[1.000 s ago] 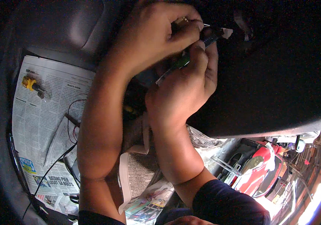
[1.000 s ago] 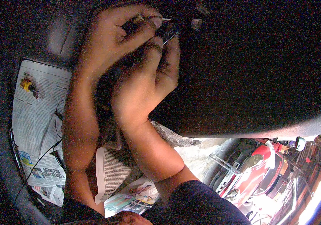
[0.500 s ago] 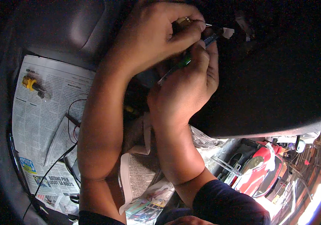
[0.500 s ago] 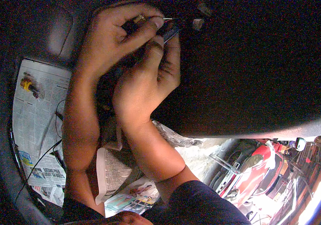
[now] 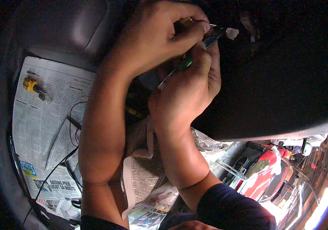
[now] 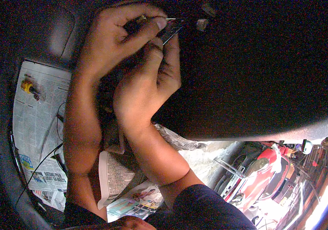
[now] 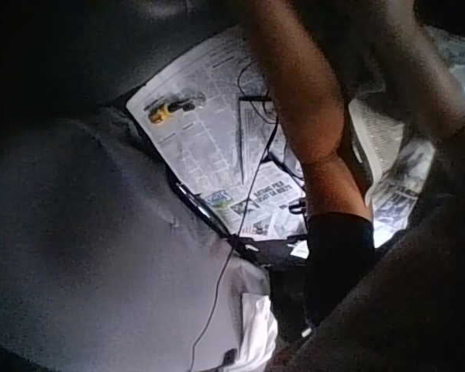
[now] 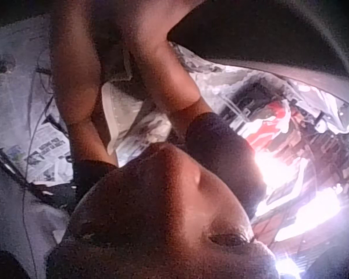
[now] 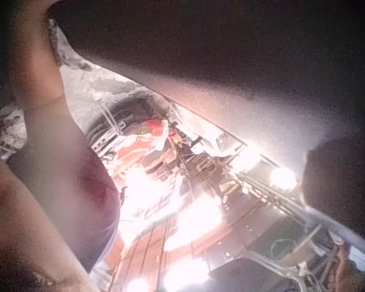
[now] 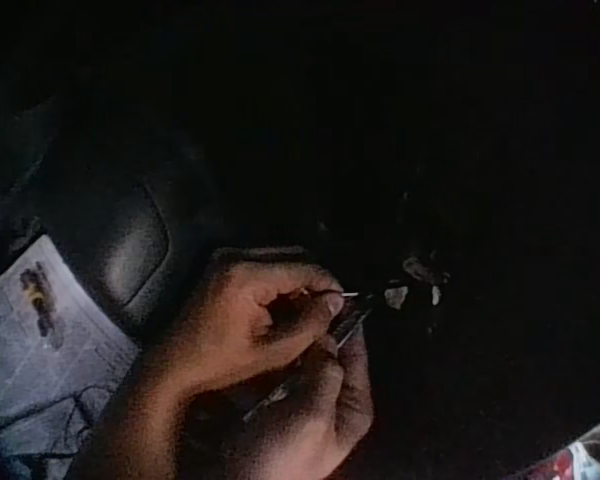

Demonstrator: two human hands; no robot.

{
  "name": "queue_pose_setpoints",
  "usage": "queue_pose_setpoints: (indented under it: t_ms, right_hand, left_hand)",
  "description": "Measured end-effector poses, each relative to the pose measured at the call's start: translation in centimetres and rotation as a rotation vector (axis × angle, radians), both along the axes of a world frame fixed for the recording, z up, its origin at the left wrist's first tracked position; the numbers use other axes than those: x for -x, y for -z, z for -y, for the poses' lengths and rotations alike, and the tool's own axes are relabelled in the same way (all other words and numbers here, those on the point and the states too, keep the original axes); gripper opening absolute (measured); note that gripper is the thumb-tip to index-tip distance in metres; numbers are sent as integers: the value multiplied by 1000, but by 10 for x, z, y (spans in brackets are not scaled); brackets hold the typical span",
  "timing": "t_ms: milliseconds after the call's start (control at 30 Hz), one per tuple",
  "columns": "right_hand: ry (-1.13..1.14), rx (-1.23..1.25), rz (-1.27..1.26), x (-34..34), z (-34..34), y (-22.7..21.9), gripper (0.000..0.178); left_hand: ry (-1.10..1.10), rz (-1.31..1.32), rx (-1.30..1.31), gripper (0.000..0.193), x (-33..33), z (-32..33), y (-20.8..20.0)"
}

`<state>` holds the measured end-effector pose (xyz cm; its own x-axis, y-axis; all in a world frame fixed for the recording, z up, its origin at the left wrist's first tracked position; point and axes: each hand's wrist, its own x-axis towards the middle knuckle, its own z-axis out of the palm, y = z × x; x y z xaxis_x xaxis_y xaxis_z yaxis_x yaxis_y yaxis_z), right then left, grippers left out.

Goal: Repairing or connecting electrical wires for a car's tail light assembly.

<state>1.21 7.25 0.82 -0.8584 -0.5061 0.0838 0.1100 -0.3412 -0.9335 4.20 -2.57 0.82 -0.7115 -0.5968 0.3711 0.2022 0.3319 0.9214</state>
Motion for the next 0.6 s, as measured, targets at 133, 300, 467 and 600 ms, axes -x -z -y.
queue_pose_setpoints:
  t_ms: [133, 300, 467, 600]
  right_hand:
    - [10, -7, 6, -1, 1, 2, 32]
    - [11, 12, 5, -3, 2, 1, 32]
    - [-39, 42, 22, -7, -1, 1, 35]
    - [-37, 43, 24, -4, -1, 4, 35]
  left_hand:
    - [-73, 72, 76, 18, -9, -8, -17]
    - [-38, 77, 33, 20, -10, -8, -19]
    - [61, 2, -138, 20, 0, 2, -2]
    - [58, 59, -218, 21, -2, -4, -8]
